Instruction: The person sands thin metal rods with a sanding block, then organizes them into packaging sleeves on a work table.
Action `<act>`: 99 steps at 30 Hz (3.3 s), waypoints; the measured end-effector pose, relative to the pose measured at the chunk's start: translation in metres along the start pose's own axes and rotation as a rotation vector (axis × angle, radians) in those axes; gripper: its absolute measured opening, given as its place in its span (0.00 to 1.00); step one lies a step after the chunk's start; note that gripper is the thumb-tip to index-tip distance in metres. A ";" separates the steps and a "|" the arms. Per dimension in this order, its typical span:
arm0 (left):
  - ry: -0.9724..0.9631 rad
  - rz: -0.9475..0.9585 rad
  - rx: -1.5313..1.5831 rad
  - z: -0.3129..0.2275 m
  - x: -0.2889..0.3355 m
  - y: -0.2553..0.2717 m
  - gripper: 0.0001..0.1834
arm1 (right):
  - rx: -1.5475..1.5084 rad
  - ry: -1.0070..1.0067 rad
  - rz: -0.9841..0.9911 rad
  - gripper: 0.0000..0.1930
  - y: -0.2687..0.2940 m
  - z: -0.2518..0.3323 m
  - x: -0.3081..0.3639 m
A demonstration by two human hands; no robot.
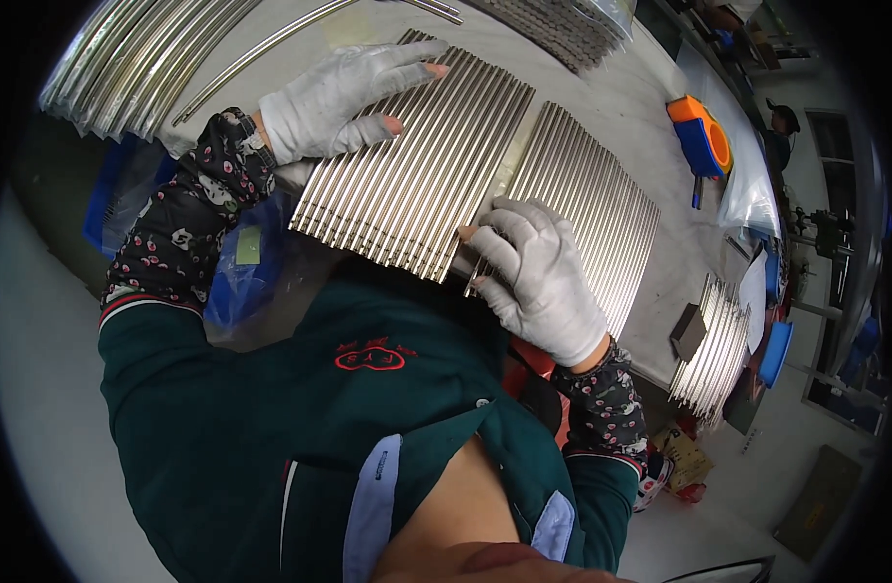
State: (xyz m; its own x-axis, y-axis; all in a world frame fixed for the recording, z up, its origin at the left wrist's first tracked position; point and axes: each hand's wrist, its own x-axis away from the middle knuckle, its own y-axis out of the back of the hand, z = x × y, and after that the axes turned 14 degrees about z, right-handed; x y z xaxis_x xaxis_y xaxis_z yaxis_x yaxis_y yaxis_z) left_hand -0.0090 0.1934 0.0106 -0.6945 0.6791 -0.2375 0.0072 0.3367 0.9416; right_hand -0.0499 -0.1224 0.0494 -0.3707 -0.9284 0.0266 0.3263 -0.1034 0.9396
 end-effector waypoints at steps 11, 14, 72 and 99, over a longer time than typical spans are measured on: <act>0.019 0.004 -0.010 -0.002 0.000 0.002 0.44 | 0.007 0.026 0.003 0.21 0.003 0.003 -0.010; 0.018 0.000 -0.004 0.001 0.000 0.000 0.44 | -0.026 0.029 -0.015 0.20 0.001 0.006 -0.016; 0.061 0.011 -0.012 -0.004 0.002 0.004 0.39 | 0.060 0.112 -0.080 0.15 -0.009 0.024 -0.079; 0.212 -0.037 0.153 -0.001 -0.002 -0.002 0.32 | 0.071 0.208 -0.068 0.24 -0.006 0.035 -0.106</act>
State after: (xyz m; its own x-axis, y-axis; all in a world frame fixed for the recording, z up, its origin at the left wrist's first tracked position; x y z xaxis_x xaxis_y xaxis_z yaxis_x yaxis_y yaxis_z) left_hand -0.0082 0.1902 0.0093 -0.8314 0.5183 -0.2002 0.0769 0.4642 0.8824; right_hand -0.0429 -0.0105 0.0534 -0.1998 -0.9746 -0.1014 0.2421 -0.1494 0.9587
